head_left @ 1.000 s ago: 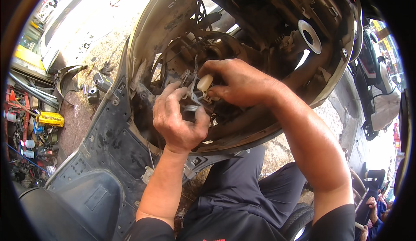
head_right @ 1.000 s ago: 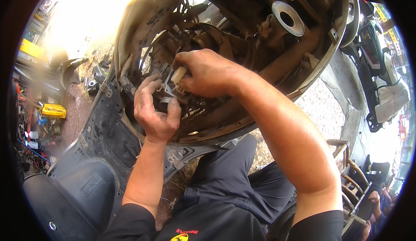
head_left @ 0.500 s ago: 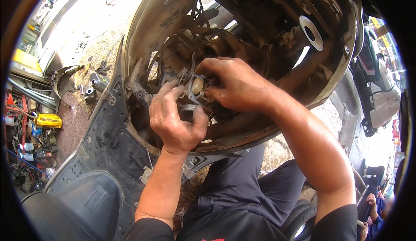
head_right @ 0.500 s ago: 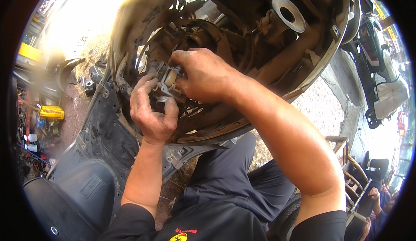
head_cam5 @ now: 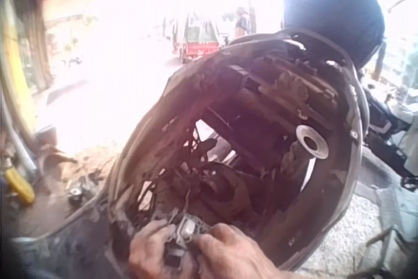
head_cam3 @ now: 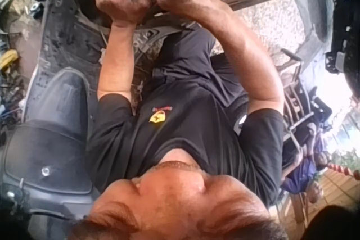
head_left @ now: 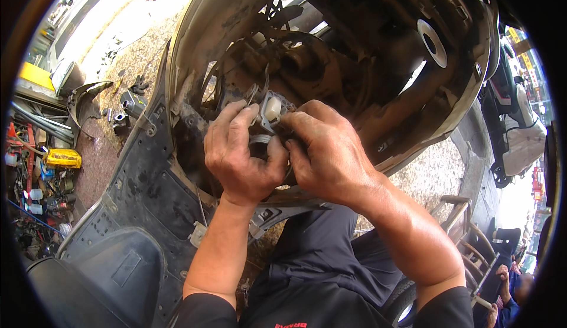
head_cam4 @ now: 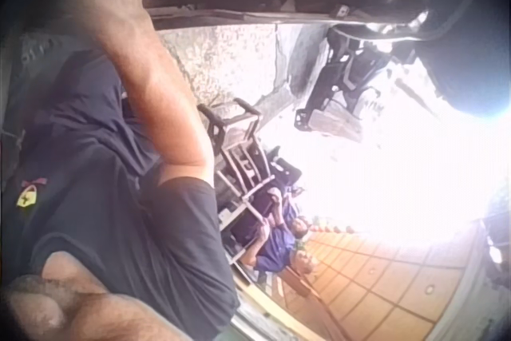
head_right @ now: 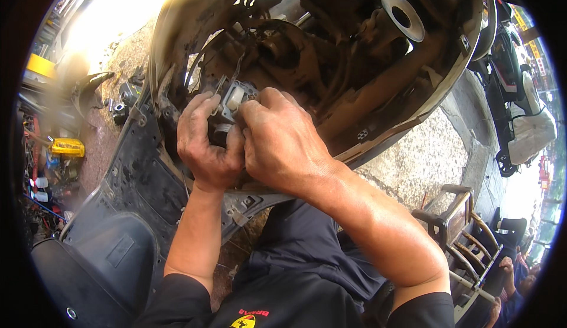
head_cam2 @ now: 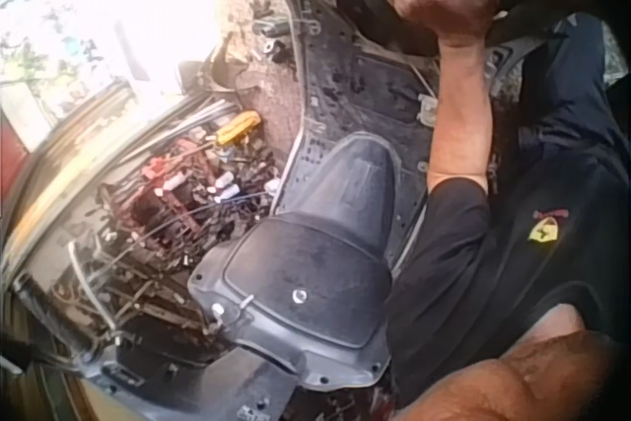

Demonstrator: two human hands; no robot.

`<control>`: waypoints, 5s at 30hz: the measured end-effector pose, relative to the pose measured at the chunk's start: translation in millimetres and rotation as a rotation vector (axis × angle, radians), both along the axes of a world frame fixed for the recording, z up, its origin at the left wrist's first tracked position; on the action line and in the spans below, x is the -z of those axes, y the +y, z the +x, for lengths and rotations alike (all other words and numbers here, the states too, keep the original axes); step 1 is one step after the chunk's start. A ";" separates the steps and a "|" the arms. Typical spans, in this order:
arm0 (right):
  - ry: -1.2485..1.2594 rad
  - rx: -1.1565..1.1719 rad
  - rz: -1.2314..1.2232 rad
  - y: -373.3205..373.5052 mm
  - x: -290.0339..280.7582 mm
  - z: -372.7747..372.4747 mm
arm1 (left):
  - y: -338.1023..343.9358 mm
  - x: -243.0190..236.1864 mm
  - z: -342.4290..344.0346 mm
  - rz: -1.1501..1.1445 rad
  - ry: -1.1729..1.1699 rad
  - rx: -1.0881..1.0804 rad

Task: The person removes a small metal component from the scooter's undercarriage using a cordless drill, then cleans and reattaches it. They also retrieve a spray can and a hose from a nearby tool rack and connect the hose to the component before securing it back in place.

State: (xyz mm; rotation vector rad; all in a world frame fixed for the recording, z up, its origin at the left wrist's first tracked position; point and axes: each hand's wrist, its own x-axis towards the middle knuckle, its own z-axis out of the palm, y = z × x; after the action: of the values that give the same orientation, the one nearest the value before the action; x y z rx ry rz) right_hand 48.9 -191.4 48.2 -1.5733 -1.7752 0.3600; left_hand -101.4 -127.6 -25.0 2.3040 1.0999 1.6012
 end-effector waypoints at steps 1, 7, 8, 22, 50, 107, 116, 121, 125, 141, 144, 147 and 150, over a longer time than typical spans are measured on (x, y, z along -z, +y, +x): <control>0.026 0.011 -0.007 0.1 -0.7 -2.4 | -0.5 -0.9 0.1 -0.010 0.012 -0.001; 0.013 0.111 0.059 4.7 1.5 -17.8 | 1.1 -0.8 1.9 0.007 0.008 -0.006; 0.004 0.128 0.053 5.6 3.0 -18.7 | 1.1 0.7 2.6 0.005 0.000 -0.009; 0.035 0.378 -0.163 18.1 2.8 -30.7 | -2.2 -0.2 2.1 -0.012 -0.020 -0.002; 0.223 -0.051 -0.434 -139.7 56.0 -31.6 | 8.0 4.3 0.3 0.033 0.018 0.009; 0.329 0.093 -0.279 -132.9 154.9 34.2 | -11.4 -55.9 -4.6 -0.274 0.584 0.030; 0.346 0.057 -0.368 -137.5 127.1 40.8 | -15.5 -57.9 7.0 -0.353 0.593 -0.051; 0.427 0.195 -0.578 -183.4 74.3 74.7 | -18.3 -86.1 16.2 -0.478 0.700 -0.066; 0.494 0.533 -0.684 -251.1 54.7 117.1 | -23.7 -111.2 14.4 -0.607 0.753 -0.082; 0.427 0.613 -1.308 -357.8 -92.0 117.0 | -112.9 -215.8 -16.5 -1.301 0.794 -0.061; 0.358 0.574 -1.220 -333.3 -113.1 121.3 | -125.7 -233.8 -20.3 -1.396 0.786 -0.030; 0.279 0.442 -1.167 -301.7 -136.2 136.3 | -141.0 -267.9 -29.6 -1.501 0.725 -0.028; 0.248 0.383 -1.138 -265.1 -152.0 148.1 | -163.8 -302.4 -42.3 -1.629 0.670 -0.054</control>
State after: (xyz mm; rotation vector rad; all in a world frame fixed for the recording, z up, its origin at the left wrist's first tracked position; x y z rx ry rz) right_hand 197.0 -456.5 200.2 -2.4026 -1.0118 1.4655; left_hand -143.8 -291.4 277.4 1.4407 1.5879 -0.3554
